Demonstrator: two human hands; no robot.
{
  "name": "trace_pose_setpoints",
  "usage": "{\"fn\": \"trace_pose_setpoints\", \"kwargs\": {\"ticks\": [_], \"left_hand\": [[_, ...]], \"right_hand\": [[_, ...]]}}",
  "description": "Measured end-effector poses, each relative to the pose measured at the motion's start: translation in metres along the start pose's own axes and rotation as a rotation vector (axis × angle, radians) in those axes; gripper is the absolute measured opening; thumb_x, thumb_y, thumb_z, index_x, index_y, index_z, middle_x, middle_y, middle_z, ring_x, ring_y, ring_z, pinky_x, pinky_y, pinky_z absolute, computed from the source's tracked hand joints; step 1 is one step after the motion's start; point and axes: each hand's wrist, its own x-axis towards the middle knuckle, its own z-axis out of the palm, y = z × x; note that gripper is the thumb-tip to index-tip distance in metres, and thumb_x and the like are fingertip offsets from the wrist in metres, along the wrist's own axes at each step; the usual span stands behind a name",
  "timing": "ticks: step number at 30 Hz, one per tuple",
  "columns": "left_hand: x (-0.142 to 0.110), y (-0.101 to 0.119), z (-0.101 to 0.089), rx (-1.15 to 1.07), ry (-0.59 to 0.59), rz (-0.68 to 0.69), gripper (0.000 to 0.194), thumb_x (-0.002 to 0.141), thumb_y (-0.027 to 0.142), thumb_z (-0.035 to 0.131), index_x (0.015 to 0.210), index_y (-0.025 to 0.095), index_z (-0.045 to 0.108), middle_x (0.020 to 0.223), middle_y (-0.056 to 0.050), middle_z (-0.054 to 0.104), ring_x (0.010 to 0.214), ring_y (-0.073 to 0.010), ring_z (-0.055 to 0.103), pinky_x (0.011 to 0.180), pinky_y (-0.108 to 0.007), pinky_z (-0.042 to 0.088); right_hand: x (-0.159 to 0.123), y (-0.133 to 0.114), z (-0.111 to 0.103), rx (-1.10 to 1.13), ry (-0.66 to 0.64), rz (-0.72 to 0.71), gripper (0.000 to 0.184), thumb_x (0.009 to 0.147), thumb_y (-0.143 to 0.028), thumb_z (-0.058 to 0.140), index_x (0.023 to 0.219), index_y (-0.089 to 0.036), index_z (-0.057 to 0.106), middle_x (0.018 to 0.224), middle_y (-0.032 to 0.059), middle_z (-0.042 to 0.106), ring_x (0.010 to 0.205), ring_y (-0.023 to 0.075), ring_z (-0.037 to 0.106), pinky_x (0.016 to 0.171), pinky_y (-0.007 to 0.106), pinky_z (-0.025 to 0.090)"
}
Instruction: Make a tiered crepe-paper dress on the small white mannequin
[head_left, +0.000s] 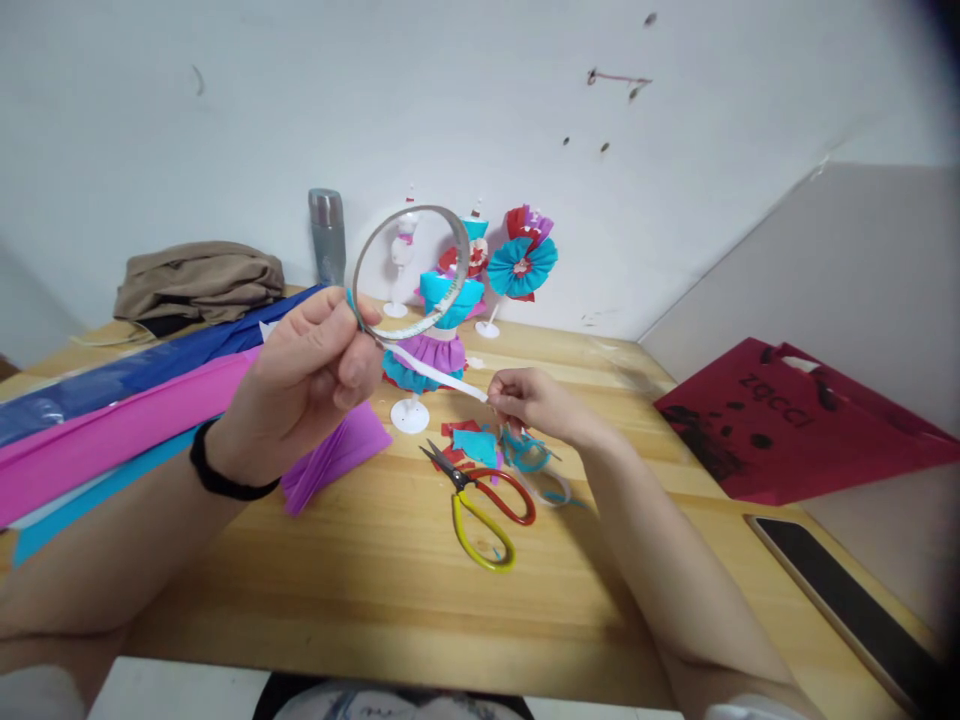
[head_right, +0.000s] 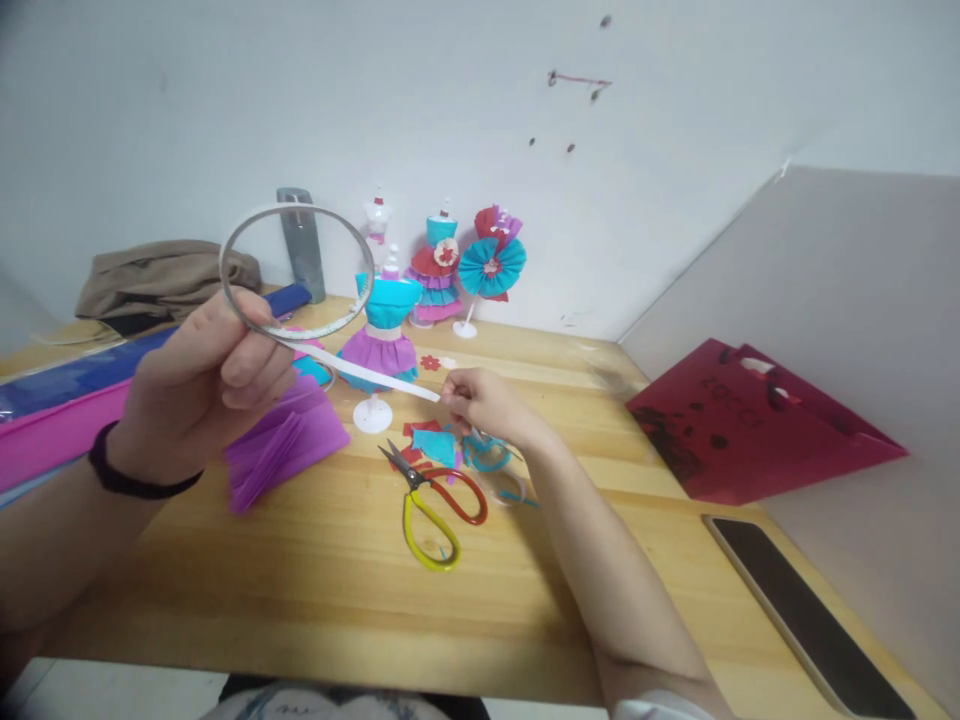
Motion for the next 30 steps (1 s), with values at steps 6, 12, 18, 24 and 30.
{"fn": "trace_pose_setpoints", "kwargs": {"ticks": [6,12,18,24,30], "left_hand": [[-0.003,0.004,0.002,0.027,-0.008,0.000,0.007,0.089,0.019,0.070,0.086,0.013,0.070,0.049,0.005,0.052,0.040,-0.0042,0.042,0.041,-0.013,0.036],[-0.008,0.007,0.004,0.029,-0.188,-0.016,0.012,0.086,0.024,0.075,0.082,0.014,0.070,0.046,0.005,0.052,0.035,-0.0045,0.042,0.038,-0.012,0.038],[-0.005,0.001,0.001,0.037,-0.250,-0.181,0.016,0.085,0.027,0.077,0.085,0.013,0.069,0.054,0.003,0.061,0.041,-0.0072,0.053,0.040,-0.014,0.044],[-0.002,-0.015,0.000,-0.027,-0.233,-0.382,0.020,0.084,0.029,0.077,0.086,0.012,0.067,0.060,0.000,0.066,0.047,-0.0079,0.058,0.045,-0.014,0.046],[-0.003,-0.032,0.001,-0.024,-0.211,-0.510,0.017,0.078,0.029,0.073,0.081,0.014,0.068,0.060,-0.003,0.066,0.047,-0.0133,0.060,0.044,-0.021,0.046]], "right_hand": [[-0.009,-0.001,-0.019,-0.071,-0.021,0.012,0.010,0.074,-0.027,0.057,0.070,-0.020,0.051,0.058,-0.0015,0.059,0.052,0.0138,0.058,0.053,0.026,0.047],[-0.013,-0.008,-0.008,-0.299,-0.445,0.071,0.010,0.078,-0.026,0.061,0.075,-0.017,0.062,0.066,0.0015,0.067,0.058,0.0156,0.064,0.056,0.025,0.046],[-0.006,-0.013,0.040,-0.703,-0.623,0.063,0.018,0.074,-0.022,0.071,0.061,-0.016,0.061,0.057,0.0025,0.061,0.060,0.0167,0.060,0.054,0.026,0.036],[-0.015,-0.022,0.054,-0.854,-0.513,0.010,0.020,0.070,-0.031,0.077,0.075,-0.013,0.071,0.069,0.0073,0.067,0.066,0.0199,0.063,0.054,0.028,0.037],[-0.029,-0.020,0.060,-0.936,-0.431,-0.079,0.018,0.076,-0.024,0.061,0.087,-0.013,0.071,0.077,0.0122,0.071,0.070,0.0243,0.065,0.055,0.029,0.036]]}}
